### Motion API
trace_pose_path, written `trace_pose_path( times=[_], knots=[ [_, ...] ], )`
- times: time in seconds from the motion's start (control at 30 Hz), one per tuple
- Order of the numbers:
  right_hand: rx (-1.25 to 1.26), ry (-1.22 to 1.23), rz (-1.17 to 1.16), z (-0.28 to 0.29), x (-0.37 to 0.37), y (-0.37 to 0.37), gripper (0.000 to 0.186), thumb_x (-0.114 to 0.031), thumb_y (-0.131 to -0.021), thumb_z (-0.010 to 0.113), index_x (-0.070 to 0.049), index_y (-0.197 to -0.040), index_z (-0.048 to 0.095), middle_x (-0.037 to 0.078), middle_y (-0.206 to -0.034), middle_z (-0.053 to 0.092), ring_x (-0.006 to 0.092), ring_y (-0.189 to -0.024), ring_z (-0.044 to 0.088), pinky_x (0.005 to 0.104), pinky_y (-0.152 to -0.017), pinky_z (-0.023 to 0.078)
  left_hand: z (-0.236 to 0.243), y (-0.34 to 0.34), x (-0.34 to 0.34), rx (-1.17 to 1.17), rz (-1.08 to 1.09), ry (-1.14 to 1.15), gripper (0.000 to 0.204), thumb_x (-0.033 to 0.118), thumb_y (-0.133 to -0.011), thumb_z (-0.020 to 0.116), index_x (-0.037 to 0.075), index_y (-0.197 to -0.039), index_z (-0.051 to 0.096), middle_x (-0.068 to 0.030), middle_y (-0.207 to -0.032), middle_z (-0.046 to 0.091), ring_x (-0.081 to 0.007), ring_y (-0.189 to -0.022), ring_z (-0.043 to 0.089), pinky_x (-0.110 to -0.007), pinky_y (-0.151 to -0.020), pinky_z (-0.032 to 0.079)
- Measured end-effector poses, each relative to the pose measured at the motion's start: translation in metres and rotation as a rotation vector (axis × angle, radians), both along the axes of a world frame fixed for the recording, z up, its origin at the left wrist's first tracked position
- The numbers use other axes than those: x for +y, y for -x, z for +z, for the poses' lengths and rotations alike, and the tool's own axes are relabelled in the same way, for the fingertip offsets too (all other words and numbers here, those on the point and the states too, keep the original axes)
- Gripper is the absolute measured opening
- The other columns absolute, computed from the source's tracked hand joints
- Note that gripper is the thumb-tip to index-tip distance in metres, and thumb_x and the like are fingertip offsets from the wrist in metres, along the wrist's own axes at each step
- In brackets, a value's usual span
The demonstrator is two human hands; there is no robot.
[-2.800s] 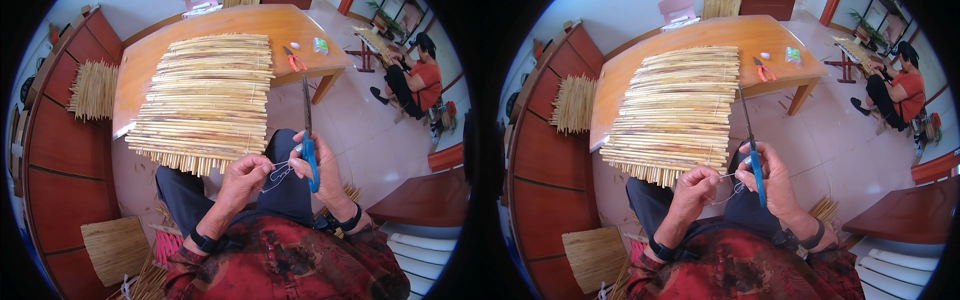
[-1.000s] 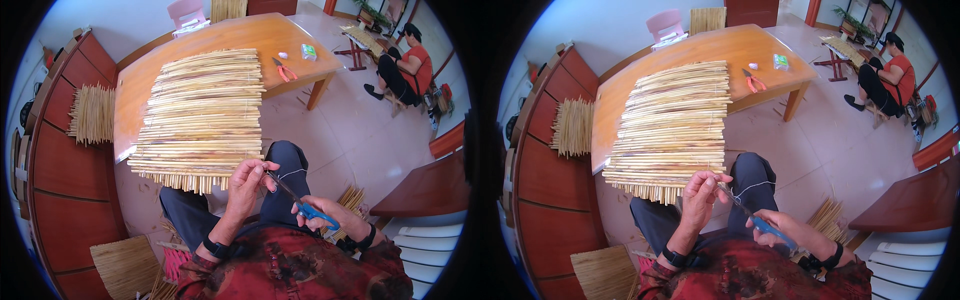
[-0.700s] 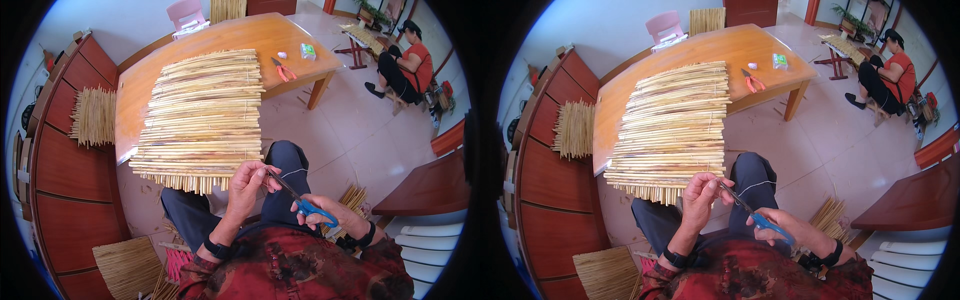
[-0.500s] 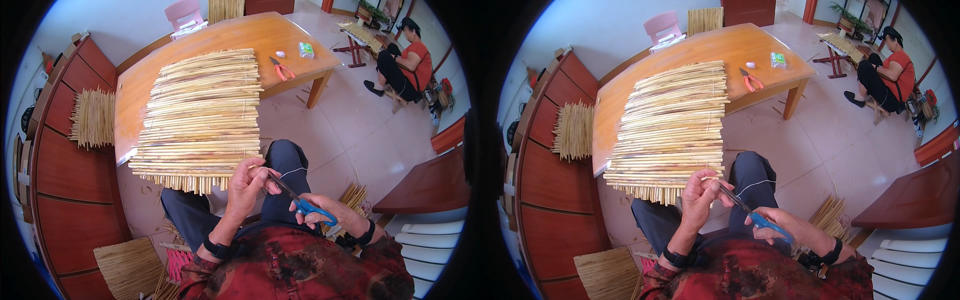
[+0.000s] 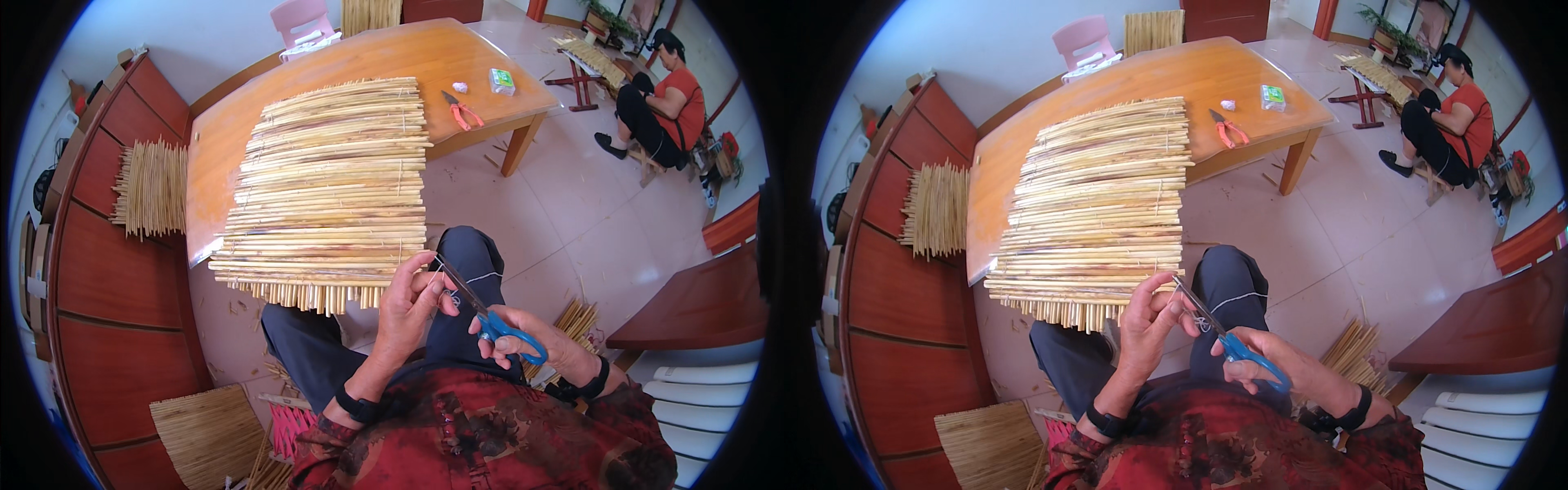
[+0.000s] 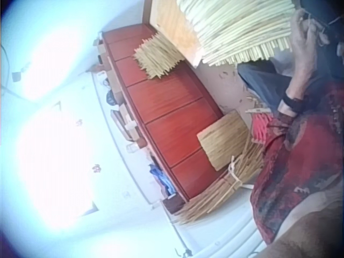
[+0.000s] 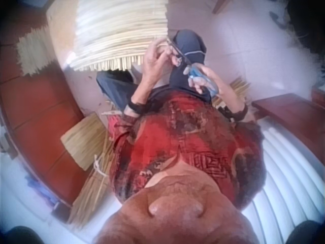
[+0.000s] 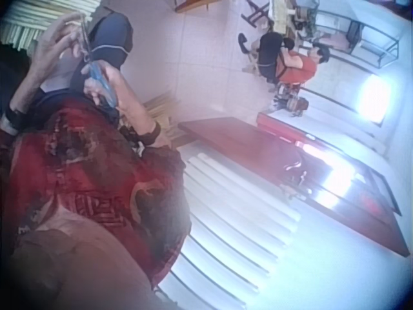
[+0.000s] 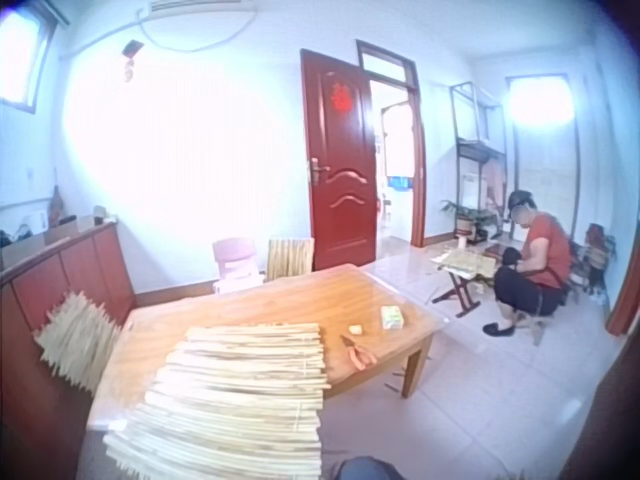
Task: The person weaves a mat using straw sticks and white string, repeatedly threading the string through a needle, pulling it through the straw bundles, and securing the bundles together, occasionally using scissors to cut the string.
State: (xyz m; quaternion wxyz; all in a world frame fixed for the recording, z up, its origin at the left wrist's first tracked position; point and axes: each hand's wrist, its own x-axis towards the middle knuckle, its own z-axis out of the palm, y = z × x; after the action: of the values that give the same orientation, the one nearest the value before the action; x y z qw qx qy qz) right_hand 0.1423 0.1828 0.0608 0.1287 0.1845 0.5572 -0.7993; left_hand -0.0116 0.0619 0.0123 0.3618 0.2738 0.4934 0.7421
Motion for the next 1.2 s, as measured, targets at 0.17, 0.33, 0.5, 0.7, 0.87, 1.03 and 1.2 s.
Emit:
trace_pose_path(
  times=[0.17, 0.33, 0.5, 0.7, 0.87, 1.03, 1.2],
  knots=[
    [0.013, -0.007, 0.023, -0.005, -0.001, 0.003, 0.036, -0.024, -0.078, 0.059, -0.002, -0.103, 0.045, 0.002, -0.075, 0.049, 0.0069, -0.058, 0.046, 0.0192, -0.054, 0.040, -0.003, 0.002, -0.001, -0.052, -0.020, -0.008, 0.025, 0.005, -0.086, 0.049, 0.000, -0.109, 0.043, -0.0058, -0.075, 0.056, -0.0107, -0.058, 0.054, -0.021, -0.056, 0.044],
    [-0.021, -0.083, 0.063, -0.011, 0.002, 0.003, 0.051, -0.033, -0.073, 0.064, -0.001, -0.107, 0.043, 0.006, -0.080, 0.053, 0.0080, -0.059, 0.048, 0.0191, -0.056, 0.041, -0.007, 0.002, -0.004, -0.024, 0.046, 0.116, 0.008, 0.006, -0.085, 0.051, 0.001, -0.092, 0.054, -0.0016, -0.071, 0.054, -0.0061, -0.057, 0.048, -0.017, -0.054, 0.039],
    [-0.020, -0.097, 0.040, -0.011, 0.003, 0.006, 0.052, -0.033, -0.072, 0.065, -0.002, -0.108, 0.043, 0.006, -0.081, 0.053, 0.0074, -0.059, 0.048, 0.0183, -0.056, 0.041, -0.005, -0.001, -0.004, 0.459, 0.160, 0.211, 0.010, 0.005, -0.084, 0.052, 0.000, -0.092, 0.054, -0.0053, -0.069, 0.054, -0.0119, -0.058, 0.050, -0.022, -0.054, 0.041],
    [0.002, -0.060, 0.015, -0.007, 0.002, 0.008, 0.056, -0.033, -0.069, 0.067, -0.001, -0.108, 0.043, 0.005, -0.082, 0.053, 0.0075, -0.061, 0.049, 0.0181, -0.057, 0.041, -0.003, -0.001, -0.003, 0.803, 0.278, 0.124, 0.013, 0.001, -0.079, 0.055, 0.000, -0.092, 0.055, -0.0143, -0.071, 0.055, -0.0276, -0.061, 0.056, -0.031, -0.056, 0.045],
    [0.041, 0.038, -0.028, -0.012, 0.001, 0.011, 0.059, -0.034, -0.066, 0.069, 0.000, -0.107, 0.043, 0.005, -0.081, 0.052, 0.0079, -0.060, 0.048, 0.0180, -0.056, 0.040, -0.005, 0.007, -0.003, 0.923, 0.275, 0.122, 0.009, -0.002, -0.080, 0.053, -0.002, -0.088, 0.055, -0.0119, -0.067, 0.053, -0.0242, -0.058, 0.053, -0.027, -0.052, 0.041],
    [-0.007, 0.098, -0.083, 0.001, 0.002, 0.014, 0.062, -0.037, -0.064, 0.072, 0.003, -0.102, 0.043, 0.003, -0.072, 0.048, 0.0088, -0.054, 0.045, 0.0183, -0.050, 0.038, -0.013, 0.001, -0.006, 1.235, 0.003, 0.141, 0.020, 0.002, -0.074, 0.056, 0.002, -0.093, 0.055, -0.0100, -0.070, 0.054, -0.0256, -0.061, 0.055, -0.033, -0.053, 0.044],
    [0.158, -0.113, -0.228, 0.022, 0.030, 0.027, 0.042, -0.015, -0.069, 0.065, 0.000, -0.103, 0.045, 0.001, -0.069, 0.046, 0.0066, -0.054, 0.044, 0.0185, -0.049, 0.037, -0.026, 0.018, -0.005, 0.850, 0.003, 0.183, 0.015, 0.006, -0.079, 0.053, 0.005, -0.093, 0.056, -0.0122, -0.076, 0.058, -0.0271, -0.068, 0.058, -0.031, -0.062, 0.047]
  ],
)
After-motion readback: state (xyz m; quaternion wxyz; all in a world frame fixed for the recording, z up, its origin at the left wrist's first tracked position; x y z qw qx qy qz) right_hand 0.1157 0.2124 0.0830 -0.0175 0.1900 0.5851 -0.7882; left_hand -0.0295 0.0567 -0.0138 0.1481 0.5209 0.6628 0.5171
